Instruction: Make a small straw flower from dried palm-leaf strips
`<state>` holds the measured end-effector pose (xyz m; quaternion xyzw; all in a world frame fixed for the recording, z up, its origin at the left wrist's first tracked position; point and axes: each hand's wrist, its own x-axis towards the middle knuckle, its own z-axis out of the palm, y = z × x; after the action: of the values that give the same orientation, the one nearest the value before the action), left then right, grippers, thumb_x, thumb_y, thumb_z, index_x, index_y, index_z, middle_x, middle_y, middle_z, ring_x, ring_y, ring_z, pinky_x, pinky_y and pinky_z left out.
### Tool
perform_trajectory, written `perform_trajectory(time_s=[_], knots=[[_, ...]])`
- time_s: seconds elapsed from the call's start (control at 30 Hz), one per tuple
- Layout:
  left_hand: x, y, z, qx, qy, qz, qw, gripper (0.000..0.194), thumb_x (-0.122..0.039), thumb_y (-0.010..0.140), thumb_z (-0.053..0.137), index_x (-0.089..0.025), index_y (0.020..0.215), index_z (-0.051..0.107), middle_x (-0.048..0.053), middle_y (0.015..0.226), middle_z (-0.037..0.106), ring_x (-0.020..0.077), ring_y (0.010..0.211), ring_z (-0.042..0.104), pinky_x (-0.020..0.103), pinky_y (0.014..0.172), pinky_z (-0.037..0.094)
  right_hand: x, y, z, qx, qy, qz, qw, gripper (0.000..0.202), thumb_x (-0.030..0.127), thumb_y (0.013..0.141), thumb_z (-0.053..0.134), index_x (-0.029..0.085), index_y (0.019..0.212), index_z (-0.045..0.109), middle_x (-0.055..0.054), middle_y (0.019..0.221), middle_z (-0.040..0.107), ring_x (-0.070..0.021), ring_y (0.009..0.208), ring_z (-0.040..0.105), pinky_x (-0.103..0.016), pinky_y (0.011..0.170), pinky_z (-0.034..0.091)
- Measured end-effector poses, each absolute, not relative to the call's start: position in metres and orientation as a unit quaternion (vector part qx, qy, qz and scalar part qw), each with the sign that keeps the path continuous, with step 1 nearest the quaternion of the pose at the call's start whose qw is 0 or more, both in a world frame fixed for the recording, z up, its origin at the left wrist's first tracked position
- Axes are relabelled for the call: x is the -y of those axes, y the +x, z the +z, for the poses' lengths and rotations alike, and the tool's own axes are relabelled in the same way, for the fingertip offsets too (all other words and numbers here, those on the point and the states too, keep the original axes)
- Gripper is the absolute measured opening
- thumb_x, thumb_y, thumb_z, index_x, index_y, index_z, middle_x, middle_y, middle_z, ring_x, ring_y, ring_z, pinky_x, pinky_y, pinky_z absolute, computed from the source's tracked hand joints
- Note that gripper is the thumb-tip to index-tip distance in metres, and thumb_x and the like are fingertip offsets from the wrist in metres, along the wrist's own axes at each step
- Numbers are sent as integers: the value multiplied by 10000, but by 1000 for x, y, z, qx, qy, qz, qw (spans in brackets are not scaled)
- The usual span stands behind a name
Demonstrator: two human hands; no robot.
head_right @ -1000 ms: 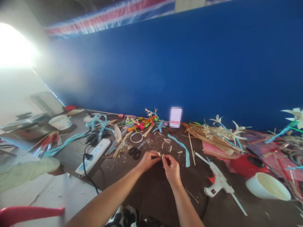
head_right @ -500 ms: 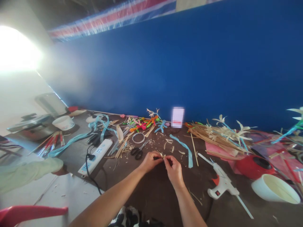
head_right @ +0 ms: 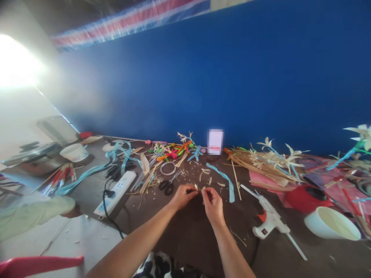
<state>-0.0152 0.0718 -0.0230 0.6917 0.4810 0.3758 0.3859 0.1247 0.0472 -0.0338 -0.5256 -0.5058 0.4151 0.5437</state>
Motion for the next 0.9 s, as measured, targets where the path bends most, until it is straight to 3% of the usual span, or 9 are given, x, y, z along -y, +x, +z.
perform_trajectory(time_s=[0.23, 0.43, 0.6, 0.7, 0.8, 0.9], knots=[[-72, -15, -20, -488, 685, 368, 396, 233, -347, 709, 527, -160, 773, 649, 25, 765, 642, 141, 745, 563, 231, 714, 410, -52, 130, -35, 466, -585, 411, 521, 281, 436, 678, 527, 158, 717, 546, 14, 471, 530, -120, 404, 498, -205, 369, 398], [-75, -14, -25, -495, 672, 370, 408, 214, -331, 703, 531, -166, 766, 652, 24, 779, 650, 144, 750, 566, 240, 724, 414, -71, 149, -35, 463, -652, 366, 475, 243, 401, 620, 558, 158, 605, 560, -10, 449, 565, -109, 271, 449, -211, 279, 323], [-76, -13, -32, -500, 635, 402, 429, 231, -334, 700, 533, -154, 783, 652, 38, 804, 654, 162, 782, 570, 250, 732, 412, -49, 177, -14, 493, -643, 343, 475, 309, 369, 684, 466, 174, 916, 526, -43, 735, 637, -119, 359, 515, -226, 336, 373], [-75, -13, -32, -492, 628, 405, 447, 250, -353, 713, 512, -156, 788, 648, 38, 813, 656, 165, 774, 575, 252, 722, 413, -12, 212, -1, 556, -690, 237, 397, 264, 456, 655, 505, 212, 723, 578, -53, 682, 645, -190, 560, 592, -258, 496, 422], [-76, -12, -28, -488, 627, 408, 451, 263, -371, 716, 501, -159, 775, 646, 34, 809, 657, 166, 787, 574, 252, 741, 405, 26, 254, -2, 509, -794, 170, 288, 311, 558, 626, 487, 259, 623, 573, -52, 663, 655, -245, 615, 602, -296, 515, 410], [-77, -12, -25, -495, 624, 400, 453, 275, -384, 706, 506, -152, 750, 645, 34, 797, 656, 169, 778, 571, 248, 723, 409, 47, 285, -14, 462, -837, 187, 225, 351, 607, 620, 455, 283, 633, 590, -60, 694, 669, -263, 641, 611, -308, 513, 412]])
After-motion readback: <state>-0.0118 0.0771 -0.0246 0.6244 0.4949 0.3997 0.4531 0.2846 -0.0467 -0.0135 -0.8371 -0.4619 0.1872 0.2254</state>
